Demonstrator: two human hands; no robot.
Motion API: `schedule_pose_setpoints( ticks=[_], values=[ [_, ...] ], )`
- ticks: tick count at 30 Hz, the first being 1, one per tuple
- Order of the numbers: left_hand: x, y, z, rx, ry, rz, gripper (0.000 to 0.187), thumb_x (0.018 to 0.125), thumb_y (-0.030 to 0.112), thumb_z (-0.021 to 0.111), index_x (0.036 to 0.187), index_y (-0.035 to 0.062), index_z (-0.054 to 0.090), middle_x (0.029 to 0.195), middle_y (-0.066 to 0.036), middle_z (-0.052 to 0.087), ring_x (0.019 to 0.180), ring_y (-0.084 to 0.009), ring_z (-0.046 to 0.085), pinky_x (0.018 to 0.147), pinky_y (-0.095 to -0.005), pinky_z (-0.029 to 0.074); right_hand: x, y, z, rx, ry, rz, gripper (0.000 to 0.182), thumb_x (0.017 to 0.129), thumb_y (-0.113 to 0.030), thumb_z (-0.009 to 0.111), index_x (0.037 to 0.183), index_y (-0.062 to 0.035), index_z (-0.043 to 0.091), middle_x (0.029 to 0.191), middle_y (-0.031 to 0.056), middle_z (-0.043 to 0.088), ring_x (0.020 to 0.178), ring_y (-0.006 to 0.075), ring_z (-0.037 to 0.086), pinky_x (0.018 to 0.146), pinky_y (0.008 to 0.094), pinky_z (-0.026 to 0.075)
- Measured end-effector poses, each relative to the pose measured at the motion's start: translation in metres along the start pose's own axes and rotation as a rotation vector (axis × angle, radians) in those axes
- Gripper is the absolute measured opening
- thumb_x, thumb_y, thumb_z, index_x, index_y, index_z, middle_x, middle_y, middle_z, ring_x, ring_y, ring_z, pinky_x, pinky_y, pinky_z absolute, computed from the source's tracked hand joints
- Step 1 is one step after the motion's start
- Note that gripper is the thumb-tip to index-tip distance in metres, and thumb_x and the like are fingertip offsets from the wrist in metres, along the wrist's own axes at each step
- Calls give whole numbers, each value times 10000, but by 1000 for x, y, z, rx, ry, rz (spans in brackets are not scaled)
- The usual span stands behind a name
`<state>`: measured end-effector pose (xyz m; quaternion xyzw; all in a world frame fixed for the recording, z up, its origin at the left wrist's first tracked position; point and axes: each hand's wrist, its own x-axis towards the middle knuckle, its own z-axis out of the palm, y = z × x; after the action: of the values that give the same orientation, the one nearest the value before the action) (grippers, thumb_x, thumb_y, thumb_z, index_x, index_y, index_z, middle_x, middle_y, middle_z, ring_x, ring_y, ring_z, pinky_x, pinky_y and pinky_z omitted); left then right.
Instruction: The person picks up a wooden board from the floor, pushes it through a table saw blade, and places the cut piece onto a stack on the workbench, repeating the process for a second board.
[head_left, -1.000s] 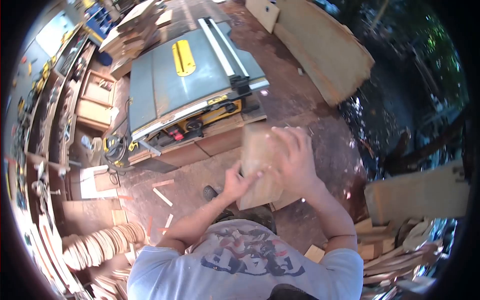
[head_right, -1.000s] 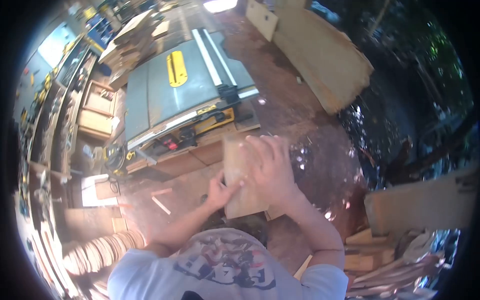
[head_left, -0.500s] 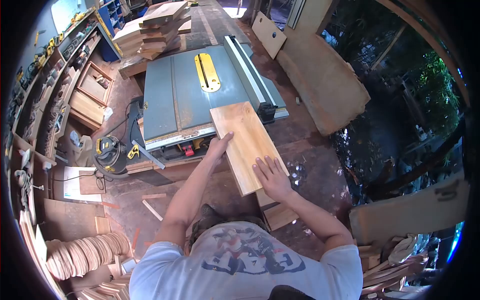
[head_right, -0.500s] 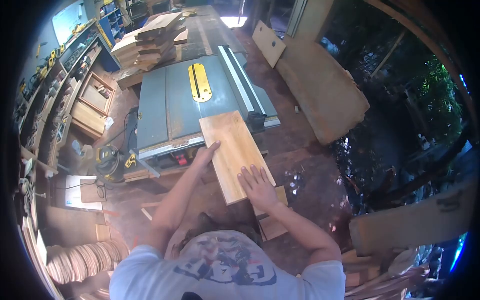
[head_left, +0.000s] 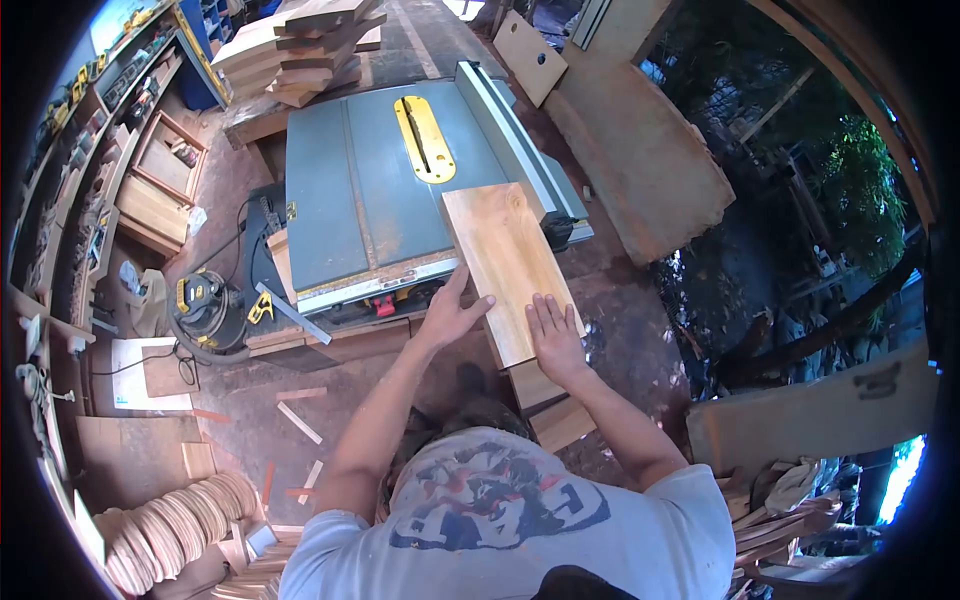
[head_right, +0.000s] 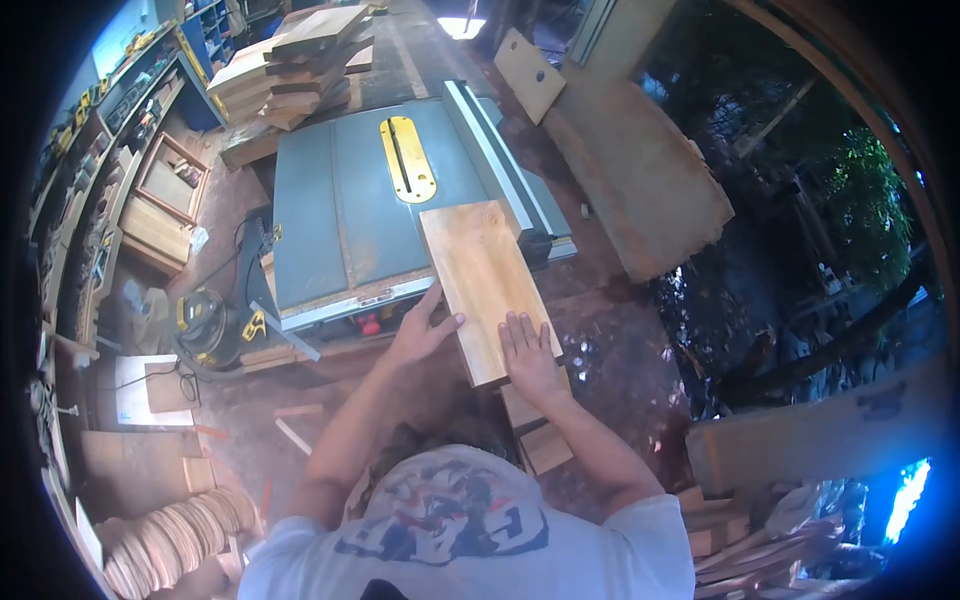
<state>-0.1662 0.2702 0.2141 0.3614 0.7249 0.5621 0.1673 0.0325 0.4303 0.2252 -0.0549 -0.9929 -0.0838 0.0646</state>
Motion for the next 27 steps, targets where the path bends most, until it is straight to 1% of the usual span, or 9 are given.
schedule_pose_setpoints(
  ticks=[2, 3, 6, 8, 12, 19, 22, 24, 27],
  values=[
    [-10, -23, 3, -25, 42, 5, 650, 925, 297, 675, 1454, -1, 443, 1354, -213, 597, 1271, -322, 564, 1052, -401, 439, 4, 1, -3, -16, -39, -1, 563, 892, -91, 506, 1434, 35, 419, 1537, 233, 361, 1437, 415, 337, 1128, 646, 272],
    [-25, -32, 7, -258, 68, -155, 513, 938, 260, 663, 1371, 6, 557, 1324, -166, 628, 1183, -257, 612, 1001, -373, 475, 4, 3, -5, -13, -52, -3, 557, 902, -91, 498, 1437, 37, 410, 1538, 236, 363, 1431, 411, 351, 1120, 648, 286],
    [-68, -97, 6, -660, 239, -588, 572, 940, 362, 638, 1400, 40, 527, 1341, -127, 616, 1130, -223, 611, 967, -371, 485, 5, 6, -4, -29, -83, -14, 564, 901, -87, 500, 1442, 37, 403, 1530, 239, 376, 1429, 406, 361, 1117, 652, 289],
    [-85, -180, 4, -1064, 506, -710, 654, 932, 422, 614, 1450, 62, 440, 1357, -103, 605, 1143, -217, 584, 951, -402, 479, 7, 5, -3, -21, -72, -8, 561, 893, -73, 506, 1434, 40, 410, 1525, 243, 387, 1427, 409, 365, 1105, 656, 304],
    [-70, -210, -26, -1386, 868, -776, 848, 894, 546, 577, 1520, 75, 252, 1432, -83, 539, 1268, -255, 484, 1013, -466, 415, 8, 1, -2, -56, -116, -42, 555, 901, -76, 505, 1429, 58, 400, 1520, 256, 383, 1410, 426, 384, 1092, 653, 325],
    [-23, -231, -36, -1756, 854, -709, 1075, 711, 630, 638, 1491, 6, 242, 1526, -75, 378, 1378, -278, 353, 1152, -450, 199, 10, 7, -4, -106, -147, -51, 552, 903, -88, 512, 1420, 75, 405, 1512, 271, 386, 1402, 433, 392, 1063, 648, 363],
    [-13, -229, -35, -1867, 962, -721, 1005, 712, 625, 641, 1435, 16, 298, 1404, -68, 454, 1324, -254, 382, 1158, -436, 181, 15, 6, -5, -90, -118, -51, 551, 904, -104, 517, 1417, 71, 419, 1513, 267, 390, 1399, 433, 398, 1057, 650, 368],
    [-16, -244, -29, -1802, 897, -750, 964, 700, 643, 642, 1384, 27, 353, 1325, -66, 484, 1287, -239, 396, 1153, -437, 174, 16, 6, -7, -90, -133, -49, 556, 905, -109, 517, 1421, 70, 416, 1513, 267, 391, 1397, 435, 401, 1055, 650, 370],
    [-31, -177, -28, -1101, 650, -671, 878, 770, 487, 721, 1421, -2, 392, 1446, -139, 442, 1362, -282, 375, 1147, -401, 252, 21, 7, -8, -114, -144, -52, 561, 905, -113, 515, 1422, 78, 412, 1518, 266, 386, 1398, 435, 402, 1040, 642, 394]
  ],
)
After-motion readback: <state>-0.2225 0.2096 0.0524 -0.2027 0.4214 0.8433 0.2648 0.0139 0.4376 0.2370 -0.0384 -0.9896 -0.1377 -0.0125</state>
